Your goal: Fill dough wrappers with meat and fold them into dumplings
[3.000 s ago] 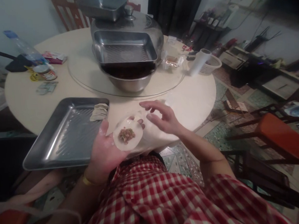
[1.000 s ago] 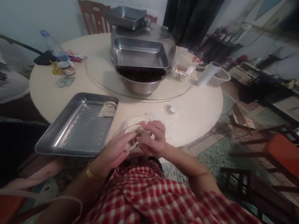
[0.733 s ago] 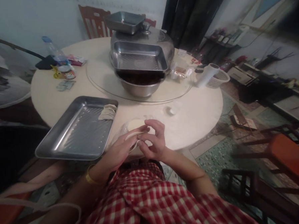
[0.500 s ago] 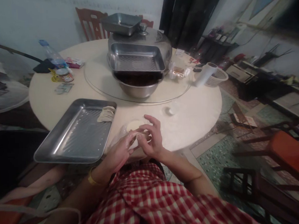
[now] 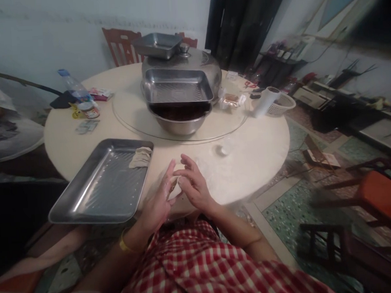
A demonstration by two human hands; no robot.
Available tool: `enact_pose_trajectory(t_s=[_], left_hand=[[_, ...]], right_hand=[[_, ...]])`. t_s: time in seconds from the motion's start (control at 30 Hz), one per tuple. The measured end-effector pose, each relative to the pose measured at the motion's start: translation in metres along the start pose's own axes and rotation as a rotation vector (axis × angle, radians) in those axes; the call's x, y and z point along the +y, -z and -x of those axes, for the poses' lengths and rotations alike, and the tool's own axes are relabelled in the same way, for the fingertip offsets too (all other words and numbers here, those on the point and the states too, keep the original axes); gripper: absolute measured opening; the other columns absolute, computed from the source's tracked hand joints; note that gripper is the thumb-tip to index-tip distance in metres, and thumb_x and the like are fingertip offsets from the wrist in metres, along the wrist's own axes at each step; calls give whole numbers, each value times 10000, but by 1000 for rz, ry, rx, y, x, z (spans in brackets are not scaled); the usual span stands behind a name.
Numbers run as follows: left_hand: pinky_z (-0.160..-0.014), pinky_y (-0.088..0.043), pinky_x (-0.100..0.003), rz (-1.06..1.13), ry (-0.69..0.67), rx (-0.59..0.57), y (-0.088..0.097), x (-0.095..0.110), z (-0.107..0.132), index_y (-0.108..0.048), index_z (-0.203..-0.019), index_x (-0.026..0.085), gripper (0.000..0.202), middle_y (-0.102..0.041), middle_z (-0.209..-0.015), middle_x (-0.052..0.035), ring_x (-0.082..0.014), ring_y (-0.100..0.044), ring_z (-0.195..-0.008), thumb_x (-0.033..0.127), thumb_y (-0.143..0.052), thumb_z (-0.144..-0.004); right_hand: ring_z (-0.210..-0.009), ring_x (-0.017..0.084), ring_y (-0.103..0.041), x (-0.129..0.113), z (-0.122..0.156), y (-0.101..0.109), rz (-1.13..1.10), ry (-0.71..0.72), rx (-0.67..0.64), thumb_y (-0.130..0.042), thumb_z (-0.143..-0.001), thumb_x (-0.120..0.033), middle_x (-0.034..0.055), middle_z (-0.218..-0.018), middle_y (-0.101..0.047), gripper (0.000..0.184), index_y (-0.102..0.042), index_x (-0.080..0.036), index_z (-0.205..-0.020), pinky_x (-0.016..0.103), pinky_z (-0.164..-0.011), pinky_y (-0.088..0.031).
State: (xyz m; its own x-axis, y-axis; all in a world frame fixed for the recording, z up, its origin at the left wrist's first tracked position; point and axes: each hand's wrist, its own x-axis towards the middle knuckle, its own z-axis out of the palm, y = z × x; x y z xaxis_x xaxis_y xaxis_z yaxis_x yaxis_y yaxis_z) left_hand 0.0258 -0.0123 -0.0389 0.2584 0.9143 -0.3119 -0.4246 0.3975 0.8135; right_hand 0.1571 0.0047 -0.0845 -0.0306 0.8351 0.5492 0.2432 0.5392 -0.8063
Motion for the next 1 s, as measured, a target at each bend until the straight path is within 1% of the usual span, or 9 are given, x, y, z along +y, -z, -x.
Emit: enact_pose_trajectory(t_s=[0.1, 0.2, 0.3, 0.4, 0.47, 0.53, 0.63, 0.8, 1.0], left_hand=[[-1084, -405, -391, -32, 11, 24, 1, 2, 2, -479, -1404, 397, 529, -455, -1518, -17, -241, -342, -1436, 498, -574, -894], [-1054, -419, -347, -64, 18, 18, 2, 4, 4, -472, -1412, 381, 538, -554, -1434, -26, -226, -448, -1367, 465, -588, -893], [-994, -443, -301, -112, -27, -2, 6, 4, 4, -507, -1391, 332, 544, -671, -1256, -37, -213, -592, -1194, 476, -608, -877], [-874, -479, -266, -116, -121, 26, 12, 3, 3, -573, -1314, 278, 501, -705, -1056, -21, -187, -656, -961, 469, -637, -855], [-792, -488, -248, -81, -141, 61, 15, 6, 3, -612, -1234, 256, 422, -692, -960, -3, -164, -647, -852, 417, -657, -847], [-763, -489, -244, -8, -114, 77, 15, 11, 4, -648, -1108, 226, 303, -677, -891, 2, -149, -629, -793, 358, -677, -837], [-770, -490, -239, 146, -46, 33, 16, 19, 5, -652, -866, 177, 141, -652, -827, -6, -135, -607, -782, 279, -723, -799], [-696, -482, -194, 230, -80, 15, 22, 23, 4, -611, -627, 147, 198, -575, -671, 14, -88, -545, -672, 181, -774, -734], [-653, -466, -182, 200, -167, 54, 29, 18, 2, -668, -648, 136, 217, -601, -661, 12, -81, -537, -660, 260, -845, -661]], right_hand=[[-1332, 238, -483, -2, -1, -2, -43, -5, 15, -542, -921, -371, 131, -1392, -521, 213, -671, -205, -893, 434, -1051, -452], [-1314, 242, -500, -6, 0, -4, -47, 22, 62, -543, -919, -367, 144, -1355, -551, 209, -652, -198, -865, 433, -1026, -467], [-1214, 229, -578, -12, 1, -4, -26, 63, 111, -518, -930, -383, 139, -1339, -562, 221, -640, -204, -886, 418, -968, -505], [-1169, 228, -611, -20, 0, 0, -41, 64, 124, -479, -950, -403, 113, -1085, -685, 259, -630, -211, -863, 420, -958, -514], [-1116, 221, -640, -24, -1, 1, -126, -14, 113, -489, -944, -427, 96, -959, -711, 283, -622, -210, -822, 377, -887, -549], [-844, 163, -693, -26, -1, 1, -271, -163, 104, -531, -919, -459, 87, -995, -717, 297, -610, -204, -789, 287, -685, -571], [-528, 68, -585, -26, 1, -1, -496, -386, 72, -602, -868, -485, 61, -1019, -719, 307, -609, -196, -766, 209, -464, -496], [-579, 77, -616, -25, 2, -1, -617, -518, 66, -656, -834, -470, 42, -1001, -723, 276, -677, -194, -832, 200, -490, -537], [-657, 82, -653, -27, 5, 3, -640, -533, 109, -674, -835, -427, 32, -1039, -713, 235, -682, -194, -798, 183, -516, -565]])
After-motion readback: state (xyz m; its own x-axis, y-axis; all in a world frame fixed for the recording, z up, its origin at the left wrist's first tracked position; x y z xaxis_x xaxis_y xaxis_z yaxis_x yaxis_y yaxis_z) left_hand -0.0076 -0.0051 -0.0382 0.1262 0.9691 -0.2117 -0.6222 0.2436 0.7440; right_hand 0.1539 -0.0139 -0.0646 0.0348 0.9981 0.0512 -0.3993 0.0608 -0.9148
